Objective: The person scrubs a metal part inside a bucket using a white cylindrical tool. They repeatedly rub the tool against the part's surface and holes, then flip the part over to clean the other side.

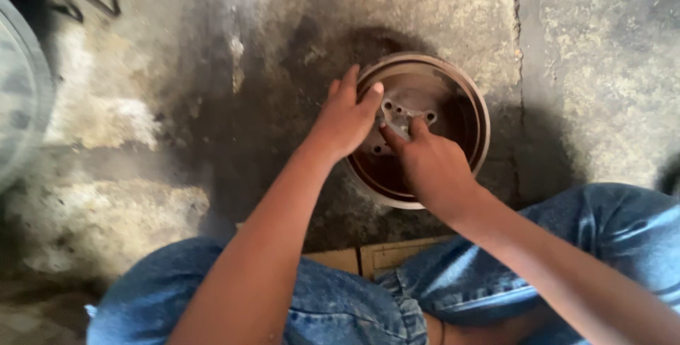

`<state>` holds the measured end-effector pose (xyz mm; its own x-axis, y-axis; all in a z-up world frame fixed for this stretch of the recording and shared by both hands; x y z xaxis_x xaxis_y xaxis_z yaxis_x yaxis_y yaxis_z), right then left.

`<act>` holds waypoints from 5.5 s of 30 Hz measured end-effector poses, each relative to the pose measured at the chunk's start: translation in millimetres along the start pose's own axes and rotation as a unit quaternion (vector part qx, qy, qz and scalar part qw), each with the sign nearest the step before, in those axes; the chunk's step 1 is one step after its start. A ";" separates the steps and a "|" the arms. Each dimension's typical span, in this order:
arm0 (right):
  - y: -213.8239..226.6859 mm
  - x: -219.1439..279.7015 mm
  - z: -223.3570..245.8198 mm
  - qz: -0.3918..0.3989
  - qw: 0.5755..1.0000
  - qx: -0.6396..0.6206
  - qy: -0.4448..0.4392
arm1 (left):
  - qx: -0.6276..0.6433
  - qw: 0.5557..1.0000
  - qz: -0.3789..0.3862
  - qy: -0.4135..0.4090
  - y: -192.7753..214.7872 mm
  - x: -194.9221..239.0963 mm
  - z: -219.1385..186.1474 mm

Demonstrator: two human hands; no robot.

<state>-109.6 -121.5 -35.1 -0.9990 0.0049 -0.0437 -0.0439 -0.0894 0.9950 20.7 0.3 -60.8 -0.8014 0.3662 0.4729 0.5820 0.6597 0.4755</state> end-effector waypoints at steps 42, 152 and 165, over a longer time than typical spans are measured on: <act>-11.5 -1.0 22.6 0.026 0.999 0.023 0.023 | -0.076 0.996 0.034 0.018 4.4 2.2 -15.9; -12.6 -14.8 -7.6 0.017 0.995 -0.071 -0.068 | -0.275 0.958 -0.076 0.006 23.0 17.8 -26.4; -4.2 -11.1 -1.7 0.060 0.997 -0.007 -0.038 | -0.287 0.955 -0.079 -0.003 28.2 17.3 -31.2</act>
<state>-98.3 -122.9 -38.9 -0.9941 0.0688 0.0838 0.0761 -0.1078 0.9913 27.5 4.8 -16.1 -0.8854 0.2968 0.3577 0.4316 0.2395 0.8697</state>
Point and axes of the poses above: each hand's wrist, its own x-axis away from the middle knuckle, its own y-axis out of the back of the hand, z = x × y, the point moved 1 cm from there along -x, towards the middle knuckle, and after that the axes turned 10 degrees about -z, right-handed, at the moved point
